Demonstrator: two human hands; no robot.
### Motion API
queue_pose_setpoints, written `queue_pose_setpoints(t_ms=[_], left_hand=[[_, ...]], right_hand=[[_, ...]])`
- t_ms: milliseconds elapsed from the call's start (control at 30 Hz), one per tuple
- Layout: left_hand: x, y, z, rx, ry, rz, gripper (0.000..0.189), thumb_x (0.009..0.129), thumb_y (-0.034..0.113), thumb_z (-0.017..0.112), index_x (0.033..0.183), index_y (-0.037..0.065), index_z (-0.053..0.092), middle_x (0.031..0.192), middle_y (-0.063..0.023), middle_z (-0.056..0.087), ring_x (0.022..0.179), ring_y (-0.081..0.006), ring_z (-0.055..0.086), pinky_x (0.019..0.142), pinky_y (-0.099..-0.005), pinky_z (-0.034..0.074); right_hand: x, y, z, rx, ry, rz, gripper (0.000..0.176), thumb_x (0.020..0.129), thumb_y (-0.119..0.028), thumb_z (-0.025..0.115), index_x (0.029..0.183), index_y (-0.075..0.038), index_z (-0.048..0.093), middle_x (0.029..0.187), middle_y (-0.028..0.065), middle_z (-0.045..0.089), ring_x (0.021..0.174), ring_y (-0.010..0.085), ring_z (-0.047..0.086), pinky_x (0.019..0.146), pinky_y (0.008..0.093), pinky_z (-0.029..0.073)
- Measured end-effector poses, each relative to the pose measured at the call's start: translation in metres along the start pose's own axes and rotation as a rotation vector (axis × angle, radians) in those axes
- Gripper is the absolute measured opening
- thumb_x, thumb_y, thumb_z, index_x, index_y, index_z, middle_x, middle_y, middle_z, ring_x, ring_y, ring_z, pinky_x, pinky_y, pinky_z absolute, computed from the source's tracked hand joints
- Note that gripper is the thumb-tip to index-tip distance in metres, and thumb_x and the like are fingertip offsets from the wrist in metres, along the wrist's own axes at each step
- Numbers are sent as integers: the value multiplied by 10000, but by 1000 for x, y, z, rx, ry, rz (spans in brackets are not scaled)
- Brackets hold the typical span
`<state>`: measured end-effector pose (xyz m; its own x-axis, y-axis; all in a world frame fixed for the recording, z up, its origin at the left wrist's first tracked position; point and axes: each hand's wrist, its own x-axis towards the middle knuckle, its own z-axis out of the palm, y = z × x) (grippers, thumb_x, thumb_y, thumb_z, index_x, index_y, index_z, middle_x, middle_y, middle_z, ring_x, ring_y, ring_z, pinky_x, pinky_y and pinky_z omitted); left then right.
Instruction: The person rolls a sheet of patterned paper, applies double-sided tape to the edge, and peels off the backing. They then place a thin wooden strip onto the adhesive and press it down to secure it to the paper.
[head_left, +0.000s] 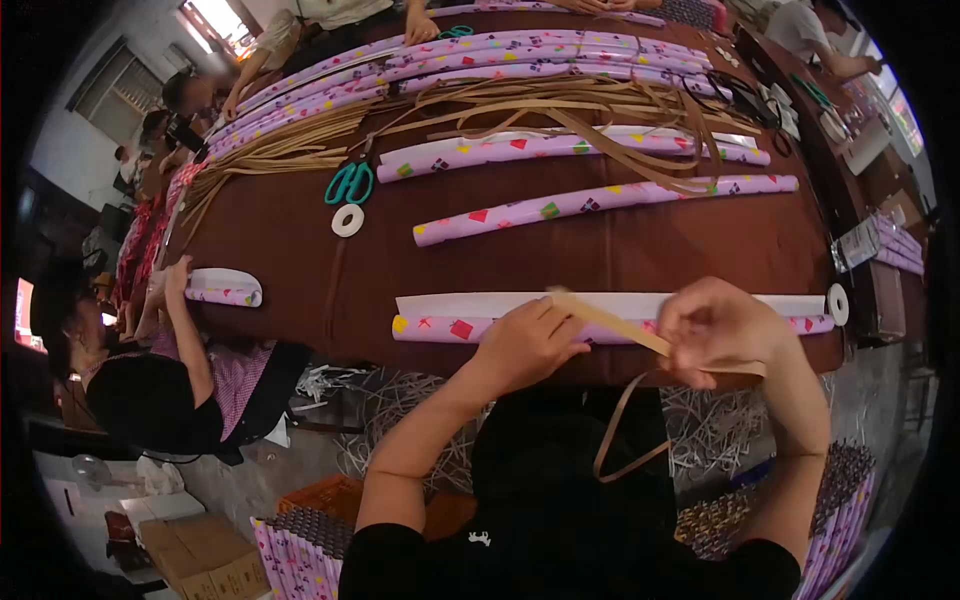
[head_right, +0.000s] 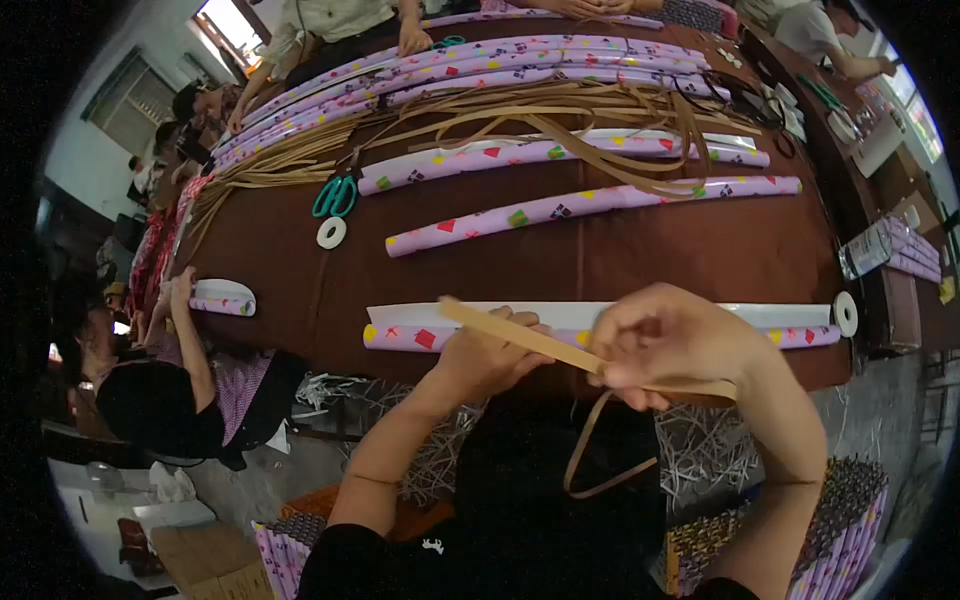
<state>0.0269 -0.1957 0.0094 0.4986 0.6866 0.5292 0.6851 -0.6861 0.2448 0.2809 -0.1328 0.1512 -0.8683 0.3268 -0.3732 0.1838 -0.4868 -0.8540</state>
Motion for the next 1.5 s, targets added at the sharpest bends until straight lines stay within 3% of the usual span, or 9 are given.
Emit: queue_pose_setpoints(t_ms=[200,267,400,467,533,667,767,1000,1500], left_hand=[[1,2,-3,27,14,22,353,797,285,771,1021,41,650,991,-89,634,821,-259,611,706,-349,526],[1,1,-2,42,30,35,356,798,289,769,1021,40,648,982,-92,633,839,-265,615,717,-353,525],[1,0,0,19,26,36,365,795,285,769,1024,33,635,972,-103,632,841,-278,614,733,-361,523],[0,-1,0,9,17,36,369,790,281,771,1023,31,630,974,-103,633,841,-279,615,731,-361,523],[1,0,0,29,36,43,366,784,278,775,1014,34,628,974,-99,634,842,-280,616,731,-362,521],[0,0,0,18,39,32,364,782,278,777,1009,38,625,970,-92,634,840,-280,613,733,-365,520],[0,2,-2,57,44,29,329,817,290,733,1007,45,623,966,-83,629,849,-254,611,731,-354,520],[-7,3,1,85,5,-32,377,812,336,757,1067,83,643,1002,-95,641,856,-284,646,735,-379,528],[-2,11,0,139,-8,18,333,794,292,762,1017,62,672,984,-51,638,885,-236,617,744,-345,523]], right_hand=[[-193,-4,19,-480,844,-330,284,879,-249,728,869,-21,560,681,53,586,548,128,580,481,238,448],[-242,-11,25,-609,986,-536,301,888,-289,725,960,-76,525,918,99,618,784,157,626,652,255,496],[-224,-12,46,-728,1016,-483,268,952,-336,614,920,-107,479,790,12,434,675,122,456,638,246,408],[-195,-29,46,-513,815,-673,241,968,-304,586,1007,-75,519,858,32,504,740,133,519,684,249,453],[-135,-66,57,-116,1322,-1286,151,992,-170,551,1068,-39,556,901,31,532,762,137,520,707,259,433],[-111,-75,25,-636,529,-740,222,961,-179,612,1124,-32,645,963,67,683,825,115,655,754,264,526],[-19,-45,40,-564,415,-218,164,871,-144,746,924,9,717,791,44,697,708,77,630,653,233,497],[113,3,-21,-559,8,-38,107,842,-73,740,849,29,710,675,62,667,596,99,620,563,239,481],[157,32,-51,-376,-10,-142,66,823,-29,746,806,18,704,637,29,637,542,67,573,519,214,424]])
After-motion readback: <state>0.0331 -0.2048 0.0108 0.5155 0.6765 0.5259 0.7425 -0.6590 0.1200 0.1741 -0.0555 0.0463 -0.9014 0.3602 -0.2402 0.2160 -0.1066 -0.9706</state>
